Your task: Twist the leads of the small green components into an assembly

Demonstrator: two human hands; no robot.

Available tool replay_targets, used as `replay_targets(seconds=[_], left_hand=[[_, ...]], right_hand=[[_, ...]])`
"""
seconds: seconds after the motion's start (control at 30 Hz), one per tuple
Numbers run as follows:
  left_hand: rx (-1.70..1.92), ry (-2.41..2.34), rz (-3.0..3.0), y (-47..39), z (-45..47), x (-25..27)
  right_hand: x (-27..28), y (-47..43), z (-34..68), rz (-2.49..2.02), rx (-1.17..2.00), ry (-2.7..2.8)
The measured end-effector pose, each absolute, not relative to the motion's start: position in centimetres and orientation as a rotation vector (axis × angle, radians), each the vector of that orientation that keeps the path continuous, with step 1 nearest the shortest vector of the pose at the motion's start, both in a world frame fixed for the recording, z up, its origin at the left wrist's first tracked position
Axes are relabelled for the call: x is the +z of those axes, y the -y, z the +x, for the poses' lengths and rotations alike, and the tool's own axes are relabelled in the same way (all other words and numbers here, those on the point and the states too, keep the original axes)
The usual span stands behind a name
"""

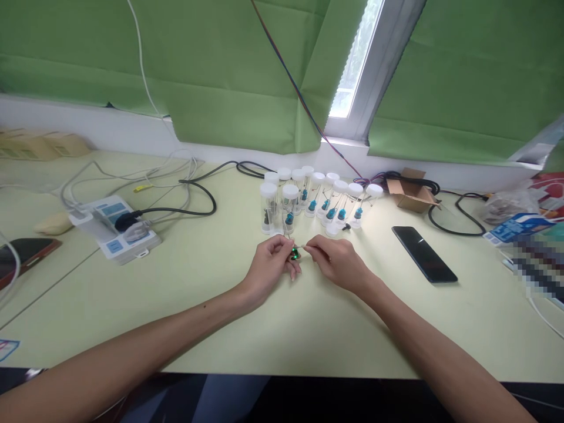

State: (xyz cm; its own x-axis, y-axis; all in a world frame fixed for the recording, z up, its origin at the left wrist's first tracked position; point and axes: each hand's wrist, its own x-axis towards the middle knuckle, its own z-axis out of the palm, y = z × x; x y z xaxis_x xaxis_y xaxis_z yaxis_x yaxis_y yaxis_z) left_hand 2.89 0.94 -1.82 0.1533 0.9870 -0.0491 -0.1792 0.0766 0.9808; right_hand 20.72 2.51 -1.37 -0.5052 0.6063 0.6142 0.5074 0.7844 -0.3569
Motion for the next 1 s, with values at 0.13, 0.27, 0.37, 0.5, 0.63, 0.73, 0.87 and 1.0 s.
replay_targets(seconds=[0.13,0.27,0.37,0.5,0.63,0.73,0.87,1.0], left_hand=[[1.104,-0.995,1.117,-1.15,2.84,-2.05],[1.102,-1.000,1.129,-1.34,2.92,-2.14],[1.116,-0.997,1.138,-1.42,3.01,-2.15],[1.117,-1.024,1.183,-1.47,3.03,-2.09],[1.110,-1.065,1.268,-1.52,2.97,-2.12],[1.120,-1.089,1.306,-1.48,2.99,-2.13],[1.126,-1.122,1.347,-1.34,3.01,-2.03],[1.124,-1.140,1.378,-1.27,2.99,-1.96]], right_hand=[[-1.33,-2.37,20.67,-0.886,0.261,2.208],[-1.22,-2.35,20.66,-0.931,0.328,2.208],[-1.17,-2.32,20.61,-0.959,0.367,2.213],[-1.16,-2.19,20.42,-0.998,0.424,2.185],[-1.14,-1.98,20.20,-1.028,0.452,2.167],[-1.17,-1.77,20.10,-1.028,0.430,2.188],[-1.28,-1.62,20.01,-1.028,0.402,2.210],[-1.30,-1.84,20.02,-1.054,0.458,2.205]])
